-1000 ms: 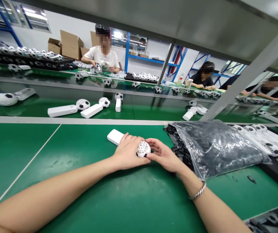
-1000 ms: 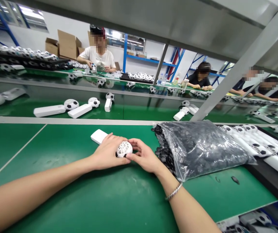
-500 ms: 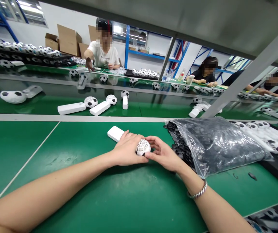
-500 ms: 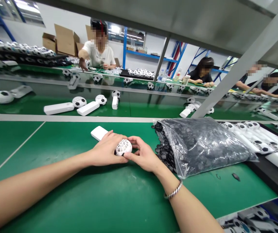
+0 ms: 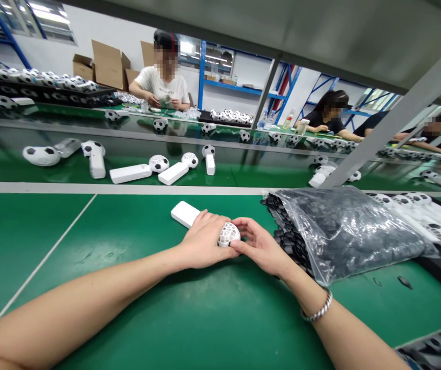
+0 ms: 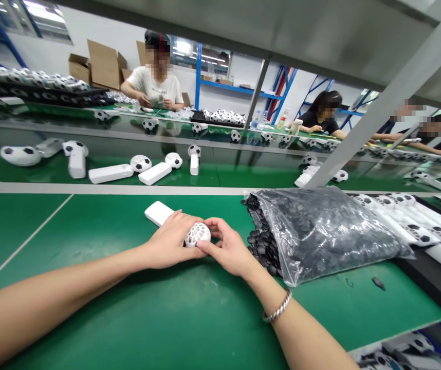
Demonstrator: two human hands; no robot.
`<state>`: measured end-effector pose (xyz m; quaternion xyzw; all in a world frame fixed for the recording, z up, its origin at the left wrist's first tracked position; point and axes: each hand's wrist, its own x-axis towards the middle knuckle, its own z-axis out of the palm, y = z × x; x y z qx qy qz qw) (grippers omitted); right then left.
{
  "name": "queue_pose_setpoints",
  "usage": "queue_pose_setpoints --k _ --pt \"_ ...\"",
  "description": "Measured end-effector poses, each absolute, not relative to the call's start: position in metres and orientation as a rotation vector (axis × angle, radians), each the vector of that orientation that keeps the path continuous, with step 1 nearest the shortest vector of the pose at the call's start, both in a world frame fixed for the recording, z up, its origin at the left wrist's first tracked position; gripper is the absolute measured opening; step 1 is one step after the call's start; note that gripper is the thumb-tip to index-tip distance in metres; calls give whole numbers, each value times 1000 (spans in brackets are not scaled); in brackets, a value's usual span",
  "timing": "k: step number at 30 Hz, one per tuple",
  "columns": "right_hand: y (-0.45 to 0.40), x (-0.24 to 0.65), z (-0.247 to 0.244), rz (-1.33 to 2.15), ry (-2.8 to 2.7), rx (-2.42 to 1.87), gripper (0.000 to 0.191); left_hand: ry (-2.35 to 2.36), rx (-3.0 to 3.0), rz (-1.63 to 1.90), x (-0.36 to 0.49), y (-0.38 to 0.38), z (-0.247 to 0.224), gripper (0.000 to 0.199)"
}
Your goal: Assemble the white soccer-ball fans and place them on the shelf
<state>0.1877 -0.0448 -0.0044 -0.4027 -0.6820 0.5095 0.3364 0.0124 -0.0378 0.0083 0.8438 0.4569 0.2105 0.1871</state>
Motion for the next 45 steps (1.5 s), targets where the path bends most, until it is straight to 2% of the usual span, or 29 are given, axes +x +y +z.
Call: queue_pose_setpoints --k 12,31,35,40,45 --pt "-45 187 -7 1346 -1835 -1062 35 1246 2380 601 9 -39 10 58" --pt "-43 192 -6 1293 -1874 -977 34 1189 2422 535 9 -34 9 49" --pt "-45 191 -5 1284 -1862 -1022 31 1153 2411 497 6 -33 10 42" --pt "-46 190 -4 1269 -1874 -1031 39 1141 2413 494 5 -32 10 55" --pt "-46 190 -5 1244 -1869 -1050 35 1125 2404 469 4 -31 12 50"
